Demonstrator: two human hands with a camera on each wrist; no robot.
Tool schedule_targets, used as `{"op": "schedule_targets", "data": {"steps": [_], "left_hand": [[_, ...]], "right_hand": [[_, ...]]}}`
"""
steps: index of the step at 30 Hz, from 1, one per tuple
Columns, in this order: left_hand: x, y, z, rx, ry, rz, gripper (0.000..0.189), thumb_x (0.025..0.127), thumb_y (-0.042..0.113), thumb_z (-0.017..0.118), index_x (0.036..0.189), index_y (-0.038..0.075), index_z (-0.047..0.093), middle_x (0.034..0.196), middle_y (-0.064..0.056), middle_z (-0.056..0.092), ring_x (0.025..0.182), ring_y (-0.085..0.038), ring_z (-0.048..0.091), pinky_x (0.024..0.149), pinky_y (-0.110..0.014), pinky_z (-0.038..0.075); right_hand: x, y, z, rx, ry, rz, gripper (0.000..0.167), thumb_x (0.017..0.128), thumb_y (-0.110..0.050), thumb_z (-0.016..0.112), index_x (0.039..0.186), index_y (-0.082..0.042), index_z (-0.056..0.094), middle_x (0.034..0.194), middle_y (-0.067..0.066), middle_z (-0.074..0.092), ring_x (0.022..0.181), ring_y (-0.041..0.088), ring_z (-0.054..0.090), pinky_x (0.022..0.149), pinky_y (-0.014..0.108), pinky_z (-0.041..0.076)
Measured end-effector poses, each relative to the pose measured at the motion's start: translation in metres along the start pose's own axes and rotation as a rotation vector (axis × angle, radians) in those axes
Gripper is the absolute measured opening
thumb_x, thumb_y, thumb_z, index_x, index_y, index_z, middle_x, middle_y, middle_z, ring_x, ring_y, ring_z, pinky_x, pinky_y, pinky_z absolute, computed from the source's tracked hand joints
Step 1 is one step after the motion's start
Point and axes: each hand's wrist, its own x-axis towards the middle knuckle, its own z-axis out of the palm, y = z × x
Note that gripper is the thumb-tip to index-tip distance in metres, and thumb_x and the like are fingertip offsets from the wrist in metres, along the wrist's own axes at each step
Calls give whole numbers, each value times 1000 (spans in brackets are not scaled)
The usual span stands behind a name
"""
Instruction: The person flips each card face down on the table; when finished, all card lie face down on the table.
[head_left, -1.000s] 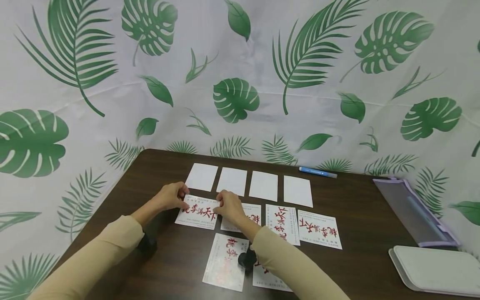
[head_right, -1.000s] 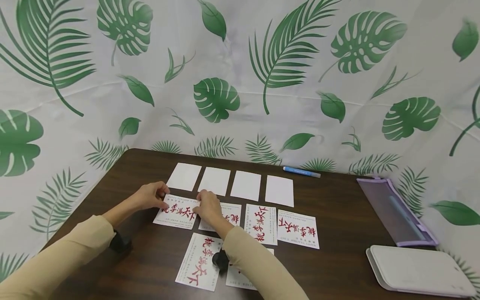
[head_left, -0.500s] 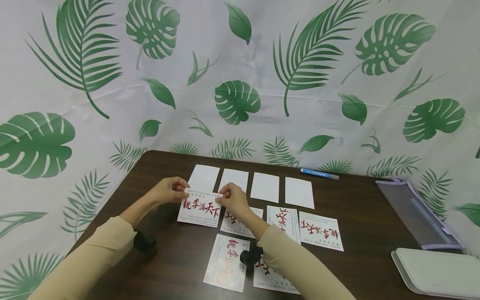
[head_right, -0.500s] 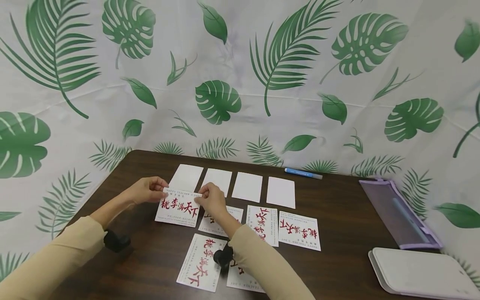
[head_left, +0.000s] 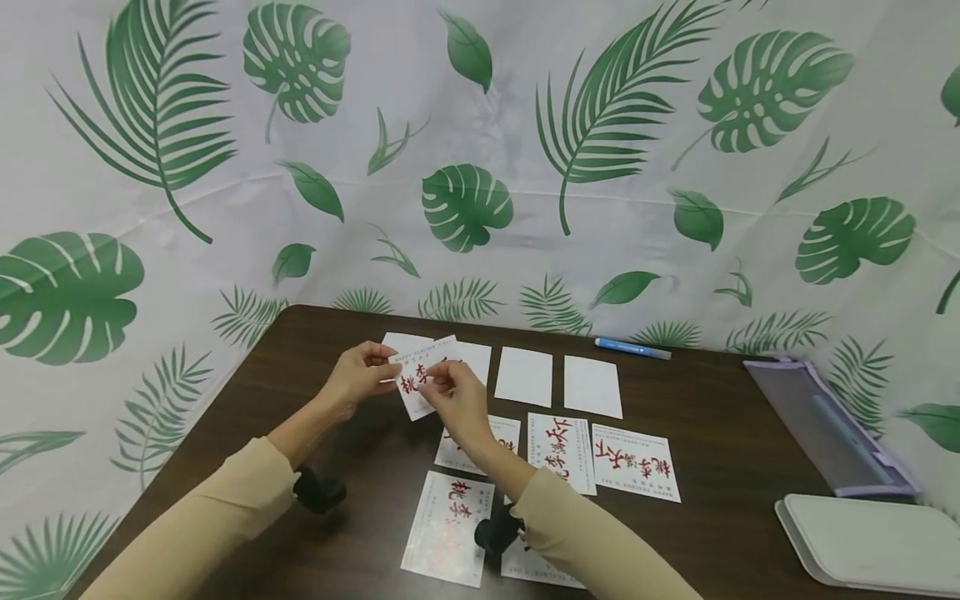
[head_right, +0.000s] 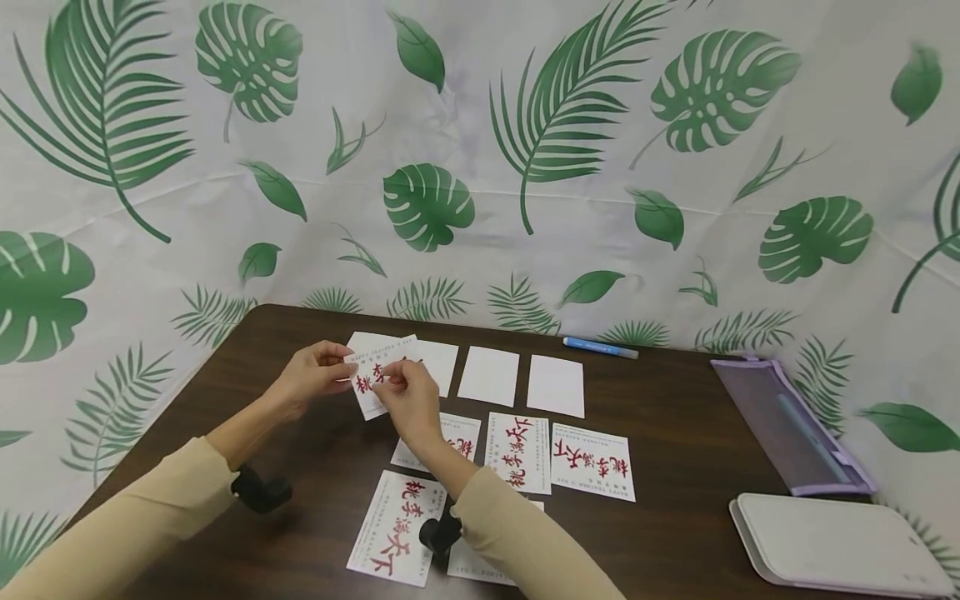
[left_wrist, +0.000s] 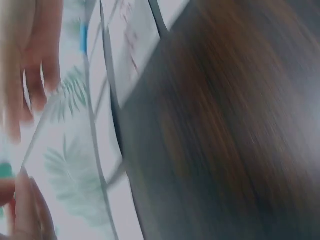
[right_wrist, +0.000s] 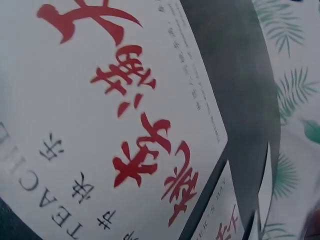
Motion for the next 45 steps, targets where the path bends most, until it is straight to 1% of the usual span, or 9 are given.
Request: {"op": "schedule_targets", "data": {"steps": [3,7,12,16,20,24,31,36,45], "left_hand": [[-2,5,15,-63,44,8,29,88,-3,57,114,-12,47,91,-8,53,74,-7,56,69,-23,56],[-7,11,28,-107,77,20,28,88,-1,57,113,-9,48,93,-8,55,75,-8,59,70,-25,56],[-9,15,33,-115,73,111,32,88,5,63,115,-7,49,107,-15,58,80,-6,63,73,-23,55],[-8,12,26,-35,163,167,37,86,7,67,117,-4,52,118,-20,59,90,-7,64,74,-18,53],[-9,-2,12,118,253,128,41,85,9,68,123,1,54,121,-18,59,103,-21,61,73,-11,49],[-10,-20,1,200,240,71,46,84,8,69,127,1,53,122,-20,59,105,-29,59,72,-10,47],[-16,-42,-10,252,215,12,45,81,3,70,124,-2,58,114,-21,63,102,-28,62,72,-16,50],[-20,-46,-18,292,226,-3,41,80,2,71,120,-3,61,112,-20,65,106,-31,62,79,-23,52],[-22,-56,-35,412,196,-2,39,77,1,72,114,-4,63,106,-20,67,96,-28,64,70,-24,54]], "right_hand": [[-4,-3,2,-63,-21,-105,22,75,-8,77,93,-2,65,83,9,60,74,18,56,64,21,47],[-4,-3,0,-119,31,-211,20,75,-3,75,91,-3,64,83,7,60,72,17,58,62,21,49],[1,-4,-10,-119,113,-281,15,79,4,69,92,-2,64,82,8,61,71,18,60,59,21,51],[6,-3,-15,-31,169,-167,14,80,6,67,91,-1,63,79,9,62,71,18,62,60,20,51],[5,-2,-15,37,184,-3,14,79,5,68,91,-1,63,78,10,64,70,17,62,62,19,50],[1,0,-11,96,169,136,14,79,4,68,91,1,63,79,12,65,69,14,59,63,16,48],[-9,9,2,184,145,305,14,79,4,67,92,3,62,80,13,64,67,11,56,58,13,45],[-15,15,12,139,110,379,13,78,4,68,89,2,62,76,9,63,63,8,55,54,15,46],[-20,14,22,7,-57,368,15,75,2,72,82,0,60,69,6,61,55,7,53,49,21,50]]}}
